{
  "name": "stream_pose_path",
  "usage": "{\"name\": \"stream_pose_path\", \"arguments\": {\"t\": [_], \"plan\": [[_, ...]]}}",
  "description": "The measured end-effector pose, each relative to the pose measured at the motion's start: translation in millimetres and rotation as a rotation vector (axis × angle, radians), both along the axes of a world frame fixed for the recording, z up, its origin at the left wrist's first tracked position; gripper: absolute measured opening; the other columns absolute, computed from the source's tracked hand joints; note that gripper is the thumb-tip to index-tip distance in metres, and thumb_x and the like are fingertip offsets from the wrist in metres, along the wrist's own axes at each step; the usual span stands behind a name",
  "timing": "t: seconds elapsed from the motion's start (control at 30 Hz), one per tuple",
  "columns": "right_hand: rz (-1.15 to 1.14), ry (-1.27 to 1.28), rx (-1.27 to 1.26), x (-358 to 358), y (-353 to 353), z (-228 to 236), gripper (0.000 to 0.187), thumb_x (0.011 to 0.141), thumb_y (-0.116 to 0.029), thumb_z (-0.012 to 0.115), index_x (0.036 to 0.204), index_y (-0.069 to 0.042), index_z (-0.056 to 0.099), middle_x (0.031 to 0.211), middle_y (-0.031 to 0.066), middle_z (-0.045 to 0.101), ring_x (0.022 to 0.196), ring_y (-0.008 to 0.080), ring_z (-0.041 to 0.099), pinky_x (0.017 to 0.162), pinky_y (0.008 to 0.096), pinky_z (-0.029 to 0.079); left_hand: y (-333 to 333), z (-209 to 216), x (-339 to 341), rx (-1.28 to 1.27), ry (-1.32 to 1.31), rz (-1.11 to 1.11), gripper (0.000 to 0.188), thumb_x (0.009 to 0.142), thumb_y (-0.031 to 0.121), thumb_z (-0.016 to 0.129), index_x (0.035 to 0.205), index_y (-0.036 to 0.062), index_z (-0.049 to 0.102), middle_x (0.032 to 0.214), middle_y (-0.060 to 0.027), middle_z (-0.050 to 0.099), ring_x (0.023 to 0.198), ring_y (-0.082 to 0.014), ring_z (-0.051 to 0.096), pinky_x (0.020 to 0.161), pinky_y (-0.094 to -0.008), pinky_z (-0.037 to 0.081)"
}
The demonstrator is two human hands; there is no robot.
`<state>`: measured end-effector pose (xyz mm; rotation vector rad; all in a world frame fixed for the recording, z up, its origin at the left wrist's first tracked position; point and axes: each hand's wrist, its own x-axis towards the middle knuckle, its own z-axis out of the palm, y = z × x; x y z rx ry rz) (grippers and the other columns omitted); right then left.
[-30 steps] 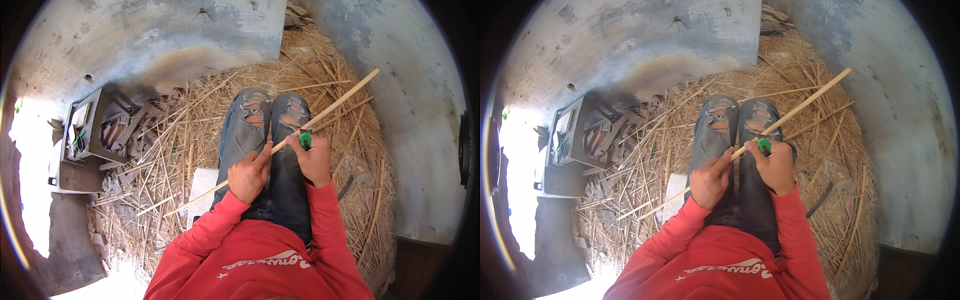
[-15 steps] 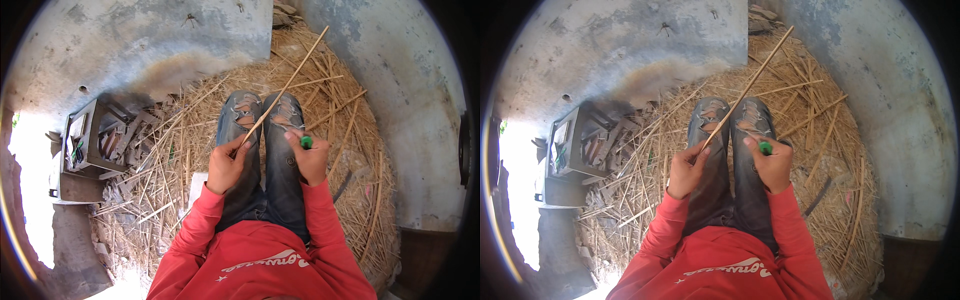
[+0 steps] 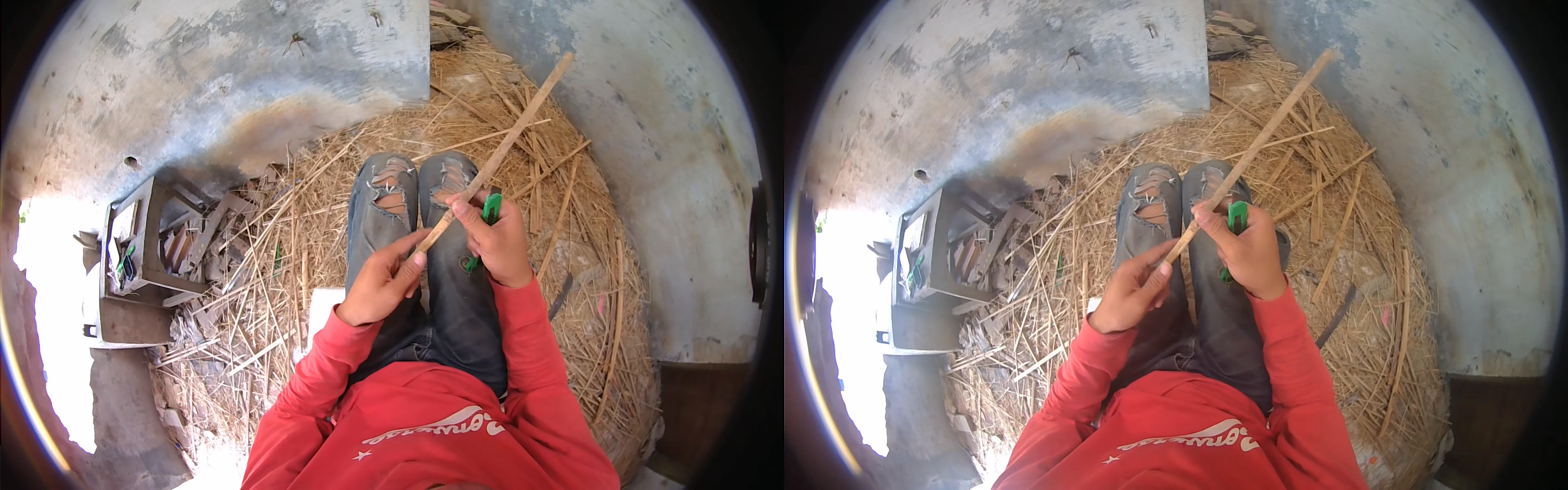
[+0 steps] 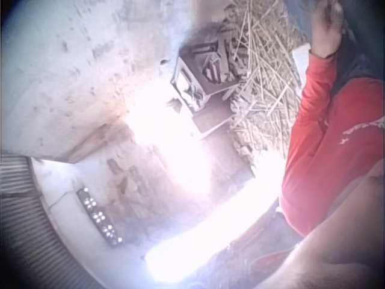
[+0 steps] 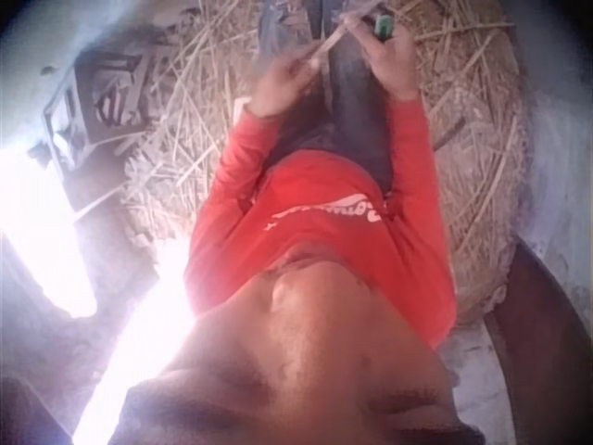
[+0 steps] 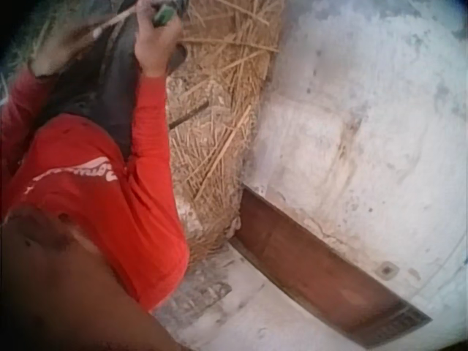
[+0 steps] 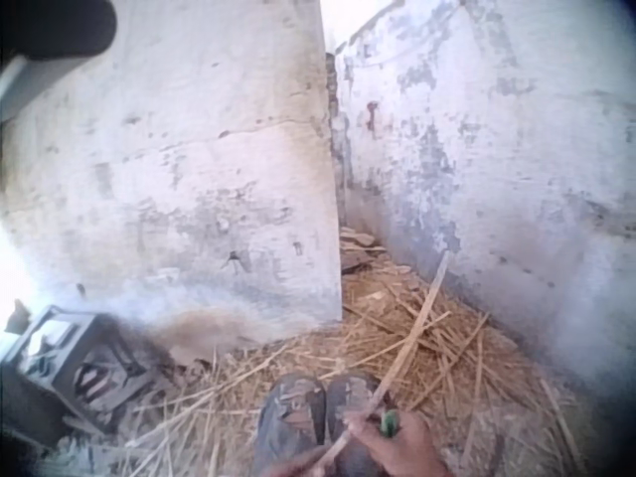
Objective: The person peels layers from a thin piece of bamboo or wood using a small green tool, and later uses a larger blade to strike a thicker piece of wood.
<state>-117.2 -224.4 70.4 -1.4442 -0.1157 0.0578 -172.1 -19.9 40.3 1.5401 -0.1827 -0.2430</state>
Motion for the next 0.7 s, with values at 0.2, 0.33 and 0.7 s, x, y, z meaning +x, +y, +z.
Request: {"name": "stream_pose_path", "arguments": {"t": [0.2,0.33,0.7], "plan": [[-0.057,-0.098,-0.018,8.6,1.7,-6.7,0.027,0.097,-0.025,0.077,0.091,0.001,0.074,0.057,-0.0079,0.048,0.047,0.0007,0.039,0.044,0.0229,0.026,0.8,-3.2,-4.7,0.199,-0.235,0.051,0.036,0.106,0.014,0.061,0.138,-0.0008,0.062,0.072,0.0000,0.058,0.064,-0.0070,0.054,0.059,-0.0266,0.045],[-0.064,-0.028,0.084,9.2,-0.1,-5.1,0.029,0.098,-0.026,0.077,0.087,0.001,0.073,0.055,-0.0070,0.047,0.045,0.0015,0.038,0.043,0.0229,0.025,4.9,5.1,-7.2,0.206,-0.168,-0.022,0.037,0.110,0.018,0.054,0.141,-0.0007,0.060,0.071,0.0035,0.055,0.062,-0.0057,0.052,0.058,-0.0240,0.043],[0.069,-0.278,-0.567,-15.4,-6.1,7.0,0.051,0.105,-0.045,0.053,0.090,0.002,0.066,0.062,0.0197,0.053,0.060,0.0390,0.056,0.060,0.0468,0.043,2.3,-4.6,-7.2,-0.364,0.224,-0.108,0.053,0.115,0.028,0.041,0.162,0.0058,0.033,0.062,0.0076,0.029,0.050,-0.0037,0.027,0.047,-0.0220,0.027]]}}
